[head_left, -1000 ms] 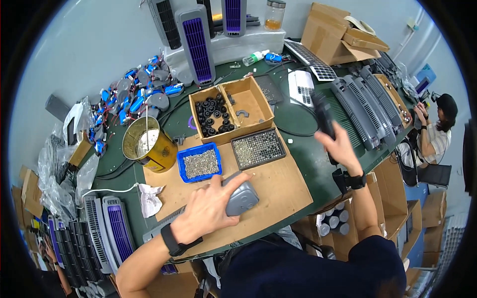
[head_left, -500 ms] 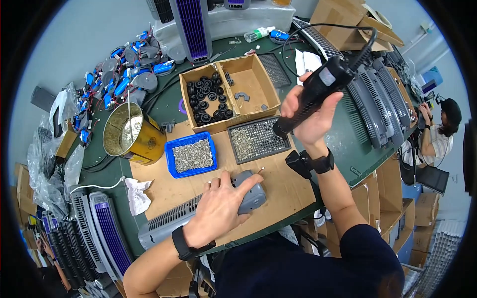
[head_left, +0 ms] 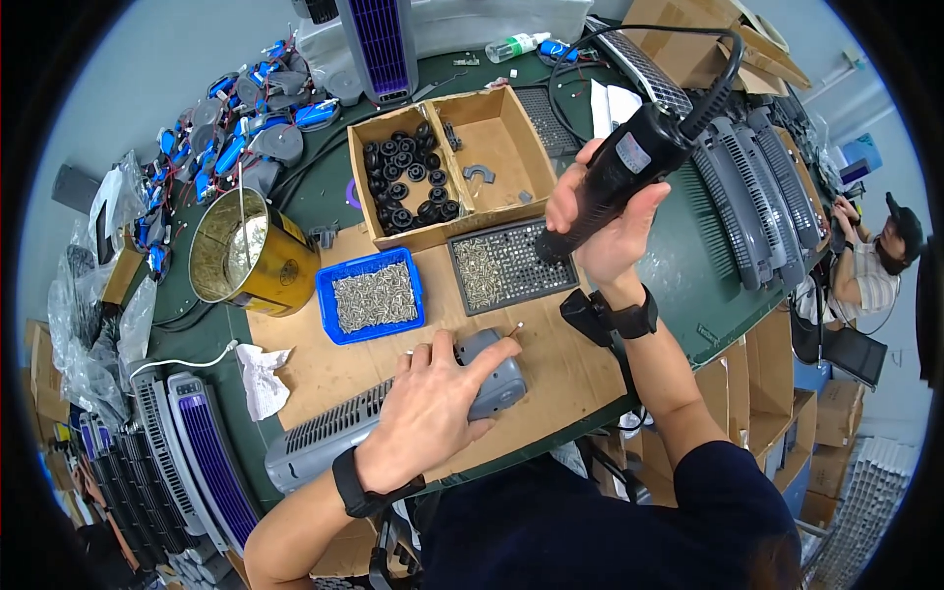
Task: The person assembles a portable fan by inserting a cylindrical blade and rubber grommet into the housing, then connecting a battery pack to the internal wires. They snap a purple grille onto the casing and secure the entire assembly by driving screws with a power screwdriver.
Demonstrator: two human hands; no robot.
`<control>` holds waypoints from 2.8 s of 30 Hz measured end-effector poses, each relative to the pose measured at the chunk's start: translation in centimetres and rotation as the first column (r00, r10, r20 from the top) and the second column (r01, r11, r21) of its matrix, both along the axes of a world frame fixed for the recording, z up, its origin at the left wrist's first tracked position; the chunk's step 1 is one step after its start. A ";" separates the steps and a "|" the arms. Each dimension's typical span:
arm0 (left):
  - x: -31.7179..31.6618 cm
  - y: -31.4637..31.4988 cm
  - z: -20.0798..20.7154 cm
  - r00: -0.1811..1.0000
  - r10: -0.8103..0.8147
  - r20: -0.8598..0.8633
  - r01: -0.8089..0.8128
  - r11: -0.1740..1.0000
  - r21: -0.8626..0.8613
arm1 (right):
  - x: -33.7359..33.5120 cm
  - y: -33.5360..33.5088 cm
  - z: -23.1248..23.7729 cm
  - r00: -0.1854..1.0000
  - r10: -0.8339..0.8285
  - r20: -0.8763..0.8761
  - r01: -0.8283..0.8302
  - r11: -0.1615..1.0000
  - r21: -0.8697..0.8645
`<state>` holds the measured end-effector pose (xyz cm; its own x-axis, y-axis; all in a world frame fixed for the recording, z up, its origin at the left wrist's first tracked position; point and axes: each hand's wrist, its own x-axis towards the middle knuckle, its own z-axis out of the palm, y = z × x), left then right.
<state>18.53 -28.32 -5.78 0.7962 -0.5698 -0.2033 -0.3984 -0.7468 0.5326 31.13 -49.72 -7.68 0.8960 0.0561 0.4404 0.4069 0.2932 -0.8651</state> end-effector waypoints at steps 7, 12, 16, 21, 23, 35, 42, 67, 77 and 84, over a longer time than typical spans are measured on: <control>0.0 0.2 -0.1 0.999 0.009 0.041 -0.007 0.999 -0.048 | -0.4 -0.2 1.1 1.000 0.012 -0.014 -0.011 0.999 0.038; -0.1 0.1 0.1 0.999 0.011 0.031 -0.010 1.000 -0.025 | -2.8 -0.8 6.2 0.977 0.152 0.147 -0.180 0.964 0.195; -0.2 0.3 -0.3 0.998 0.016 0.061 -0.012 0.999 -0.052 | -6.3 1.0 8.8 0.916 0.334 0.222 -0.382 0.897 0.225; -0.4 0.5 -0.6 0.998 0.021 0.065 -0.017 0.998 -0.054 | -8.9 3.0 8.2 0.921 0.390 0.008 -0.387 0.910 0.148; -0.4 0.4 -0.7 0.998 0.023 0.062 -0.020 0.999 -0.051 | -9.1 3.5 8.1 0.919 0.395 -0.011 -0.390 0.910 0.141; -0.5 0.4 -0.7 0.998 0.002 0.070 -0.002 1.000 0.000 | -9.8 4.7 7.7 0.939 0.322 -0.118 -0.320 0.947 0.033; -0.6 0.7 -1.3 0.997 0.007 0.081 -0.005 1.000 -0.017 | -10.5 5.5 9.4 0.918 0.307 -0.251 -0.353 0.921 -0.165; -2.1 2.6 6.9 0.983 0.153 -0.097 -0.166 0.977 -0.136 | -0.8 -1.4 0.3 0.999 -0.032 -0.021 0.035 0.989 0.146; -7.6 4.0 4.4 0.926 0.252 -0.281 -0.348 0.859 -0.375 | -0.4 -0.6 0.0 0.999 -0.007 -0.054 0.012 0.996 0.089; -9.1 3.3 2.8 0.908 0.318 -0.271 -0.408 0.815 -0.411 | -0.6 -0.2 -0.1 1.000 -0.005 -0.006 0.005 1.000 0.024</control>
